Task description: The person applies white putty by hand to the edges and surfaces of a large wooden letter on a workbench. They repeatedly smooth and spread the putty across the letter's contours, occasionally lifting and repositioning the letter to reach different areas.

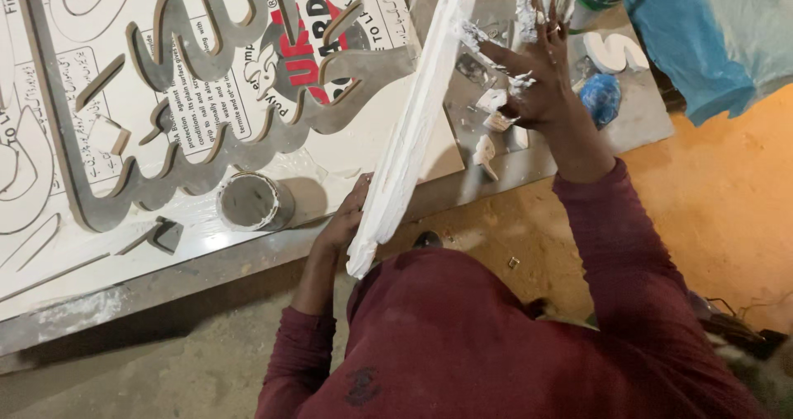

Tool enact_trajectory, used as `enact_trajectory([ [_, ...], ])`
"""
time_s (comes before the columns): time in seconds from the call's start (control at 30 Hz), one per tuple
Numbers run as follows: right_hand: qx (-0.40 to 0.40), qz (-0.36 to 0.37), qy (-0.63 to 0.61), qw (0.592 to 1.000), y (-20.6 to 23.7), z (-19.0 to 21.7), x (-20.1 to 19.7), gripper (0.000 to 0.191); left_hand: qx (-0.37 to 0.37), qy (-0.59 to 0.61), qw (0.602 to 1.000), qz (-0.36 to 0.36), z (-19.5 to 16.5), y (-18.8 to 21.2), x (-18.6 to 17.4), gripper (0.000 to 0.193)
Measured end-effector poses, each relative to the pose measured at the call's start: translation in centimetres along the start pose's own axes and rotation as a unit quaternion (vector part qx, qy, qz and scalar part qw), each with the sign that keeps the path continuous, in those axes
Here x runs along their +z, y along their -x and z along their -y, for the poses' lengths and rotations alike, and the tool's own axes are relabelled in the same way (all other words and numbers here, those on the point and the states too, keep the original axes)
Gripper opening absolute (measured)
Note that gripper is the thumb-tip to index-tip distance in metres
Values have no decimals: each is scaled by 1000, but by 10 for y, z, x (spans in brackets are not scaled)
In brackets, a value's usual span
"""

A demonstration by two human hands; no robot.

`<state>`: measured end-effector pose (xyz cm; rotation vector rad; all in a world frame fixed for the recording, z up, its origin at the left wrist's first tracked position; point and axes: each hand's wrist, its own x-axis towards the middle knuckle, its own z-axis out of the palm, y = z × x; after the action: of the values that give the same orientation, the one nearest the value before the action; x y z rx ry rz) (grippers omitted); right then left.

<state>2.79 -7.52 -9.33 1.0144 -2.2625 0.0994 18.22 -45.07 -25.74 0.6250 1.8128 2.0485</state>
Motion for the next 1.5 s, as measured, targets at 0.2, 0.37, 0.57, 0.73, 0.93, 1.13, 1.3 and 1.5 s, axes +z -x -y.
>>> enact_trajectory([
  [0.2,-3,-18,-11,1000,0,12,-21,78,24,-41,999,-26,5,-1,-12,76],
  [0.37,-15,-20,-49,998,-20,16,-15,80,12,-28,999,-23,16,9,-16,70],
  [0.57,-8,-16,-83,996,-32,-9,5,83,14,0,1000,-16,36,12,-16,57],
  [0.73,-36,-19,-159,986,-24,-17,9,88,-2,-15,1000,-5,39,13,-17,54],
  [0.93,145,291,78,942,-21,0,-12,70,-11,21,1000,-19,47,16,-23,59],
  [1.13,106,26,-62,992,20,-5,-24,90,-34,14,999,-35,65,14,-30,64],
  [1.3,49,-27,-97,994,26,-22,43,91,-31,15,999,-31,66,12,-25,68],
  [1.5,-49,-116,-270,955,31,-23,46,63,-7,-70,996,-58,38,-4,-17,65],
])
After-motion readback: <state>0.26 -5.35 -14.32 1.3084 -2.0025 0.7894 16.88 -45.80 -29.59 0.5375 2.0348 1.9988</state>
